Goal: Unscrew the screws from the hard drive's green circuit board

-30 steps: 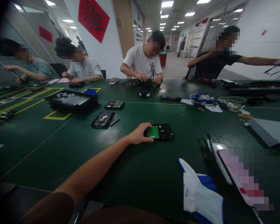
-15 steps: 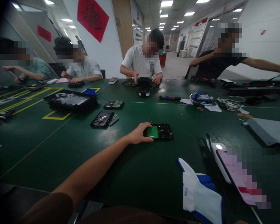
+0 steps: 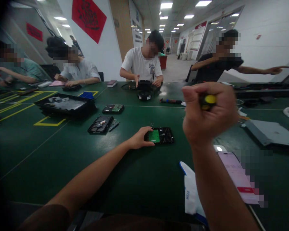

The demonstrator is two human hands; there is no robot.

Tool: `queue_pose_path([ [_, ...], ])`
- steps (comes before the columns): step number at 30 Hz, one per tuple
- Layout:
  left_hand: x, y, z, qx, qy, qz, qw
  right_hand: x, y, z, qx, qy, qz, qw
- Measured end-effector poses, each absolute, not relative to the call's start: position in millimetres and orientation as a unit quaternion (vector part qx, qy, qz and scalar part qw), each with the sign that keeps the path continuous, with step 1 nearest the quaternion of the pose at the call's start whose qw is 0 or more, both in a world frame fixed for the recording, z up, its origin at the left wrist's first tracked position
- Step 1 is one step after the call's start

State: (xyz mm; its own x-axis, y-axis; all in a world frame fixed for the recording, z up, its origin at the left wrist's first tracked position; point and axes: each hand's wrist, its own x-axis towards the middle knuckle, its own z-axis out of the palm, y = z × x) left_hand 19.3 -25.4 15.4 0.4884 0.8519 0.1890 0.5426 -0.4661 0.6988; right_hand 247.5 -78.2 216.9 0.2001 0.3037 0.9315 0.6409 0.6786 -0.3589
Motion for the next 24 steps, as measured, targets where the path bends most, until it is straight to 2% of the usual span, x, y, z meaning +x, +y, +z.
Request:
queue_pose_path([
  [2, 20, -27, 17, 0.812, 0.429, 0.268, 0.291, 238, -64, 205, -0.389, -0.59, -0.125, 0.696],
  [4, 20, -28, 20, 0.811, 0.432, 0.261, 0.295, 228, -48, 189, -0.407, -0.606, -0.073, 0.679],
  [8, 21, -28, 24, 0.815, 0.432, 0.253, 0.291, 221, -24, 160, -0.43, -0.649, 0.057, 0.626],
  [11, 21, -27, 25, 0.822, 0.426, 0.249, 0.283, 228, -11, 148, -0.421, -0.69, 0.107, 0.579],
  [19, 21, -27, 23, 0.825, 0.418, 0.257, 0.28, 241, -7, 150, -0.438, -0.788, 0.056, 0.429],
  [24, 21, -28, 23, 0.826, 0.416, 0.258, 0.279, 245, -7, 148, -0.47, -0.793, 0.035, 0.387],
])
